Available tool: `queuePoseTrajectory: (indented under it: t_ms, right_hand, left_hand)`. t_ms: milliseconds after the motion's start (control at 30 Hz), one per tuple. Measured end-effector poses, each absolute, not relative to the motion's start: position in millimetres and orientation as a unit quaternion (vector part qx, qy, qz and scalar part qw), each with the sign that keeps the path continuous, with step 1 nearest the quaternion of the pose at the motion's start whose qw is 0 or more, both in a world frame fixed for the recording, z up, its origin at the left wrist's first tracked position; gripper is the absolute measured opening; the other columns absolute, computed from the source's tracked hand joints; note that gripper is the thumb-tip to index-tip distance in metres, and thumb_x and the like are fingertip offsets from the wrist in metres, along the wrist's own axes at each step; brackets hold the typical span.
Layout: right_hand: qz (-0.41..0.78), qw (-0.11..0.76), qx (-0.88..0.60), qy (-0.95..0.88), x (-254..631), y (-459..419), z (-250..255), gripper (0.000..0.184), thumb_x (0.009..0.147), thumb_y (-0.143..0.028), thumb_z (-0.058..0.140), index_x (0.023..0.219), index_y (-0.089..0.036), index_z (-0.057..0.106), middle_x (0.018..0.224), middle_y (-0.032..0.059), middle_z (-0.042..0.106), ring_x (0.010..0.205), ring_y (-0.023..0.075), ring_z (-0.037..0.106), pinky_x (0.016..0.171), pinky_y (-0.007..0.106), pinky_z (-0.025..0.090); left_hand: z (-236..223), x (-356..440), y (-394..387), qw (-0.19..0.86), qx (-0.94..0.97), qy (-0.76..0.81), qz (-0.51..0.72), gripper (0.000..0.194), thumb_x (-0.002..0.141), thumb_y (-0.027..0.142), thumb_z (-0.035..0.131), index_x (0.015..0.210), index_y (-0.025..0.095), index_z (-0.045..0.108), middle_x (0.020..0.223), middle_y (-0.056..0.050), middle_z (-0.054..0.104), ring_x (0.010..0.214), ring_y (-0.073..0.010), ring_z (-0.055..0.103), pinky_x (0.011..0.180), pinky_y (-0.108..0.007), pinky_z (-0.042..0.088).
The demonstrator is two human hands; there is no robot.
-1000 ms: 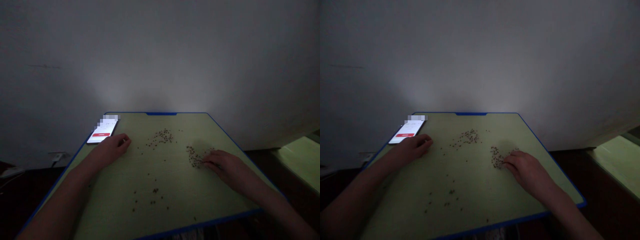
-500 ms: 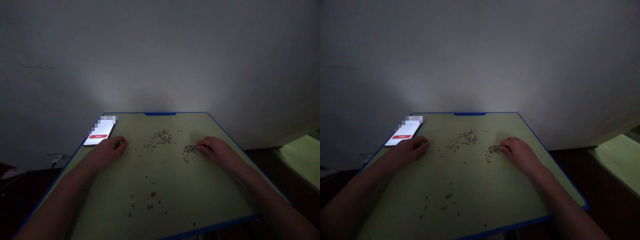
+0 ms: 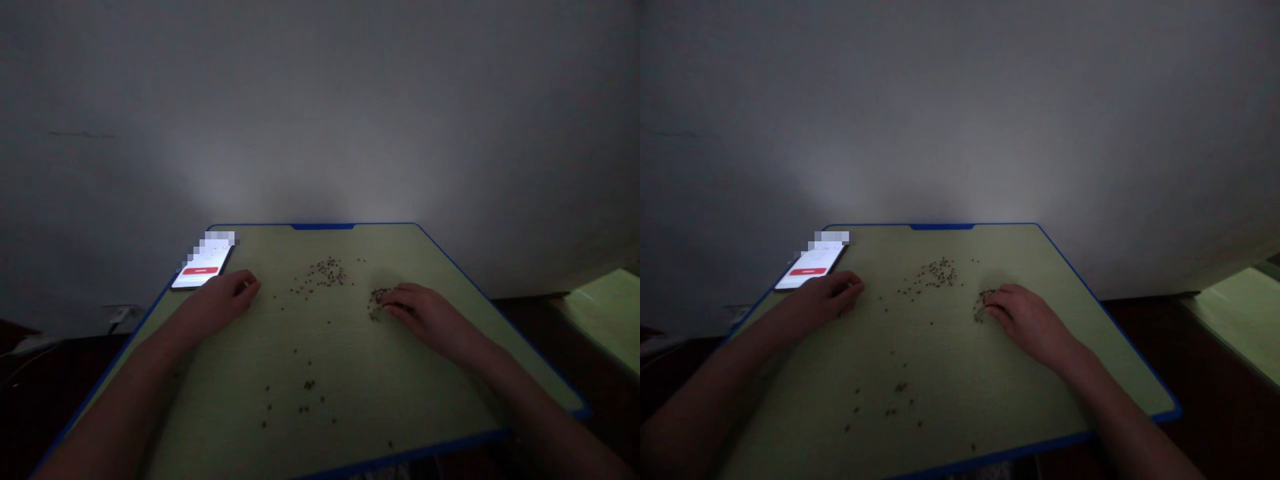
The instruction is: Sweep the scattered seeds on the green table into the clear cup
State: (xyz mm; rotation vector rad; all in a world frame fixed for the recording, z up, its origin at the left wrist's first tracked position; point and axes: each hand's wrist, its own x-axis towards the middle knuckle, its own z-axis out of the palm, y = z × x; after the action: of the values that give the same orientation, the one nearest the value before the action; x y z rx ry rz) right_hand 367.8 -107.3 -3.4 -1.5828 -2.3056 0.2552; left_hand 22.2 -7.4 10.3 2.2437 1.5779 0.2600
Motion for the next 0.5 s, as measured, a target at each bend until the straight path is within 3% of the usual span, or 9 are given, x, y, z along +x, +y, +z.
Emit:
queuePoseTrajectory:
  t_ms: [333,500]
  right_hand:
    - [0.054,0.155,-0.535,-0.829,352.2,-126.7,-2.3,0.019,0.092,-0.024,0.048,0.095,-0.020,0.066,0.088,0.0051,0.062,0.085,0.0203,0.057,0.076,0.035,0.046]
    - [0.046,0.126,-0.509,-0.850,345.1,-162.3,-6.5,0.026,0.093,-0.022,0.044,0.108,-0.023,0.066,0.091,0.0064,0.064,0.085,0.0213,0.057,0.074,0.036,0.047]
  left_hand:
    - [12.3,22.6,-8.9,0.187,0.797,0.567,0.092,0.037,0.081,0.046,0.036,0.086,0.018,0.059,0.069,-0.003,0.062,0.059,-0.0164,0.054,0.056,-0.029,0.037]
    - [13.3,24.0,-10.6,0.185,0.801,0.562,0.097,0.035,0.082,0.046,0.037,0.084,0.019,0.058,0.067,-0.002,0.062,0.058,-0.0153,0.054,0.055,-0.027,0.036]
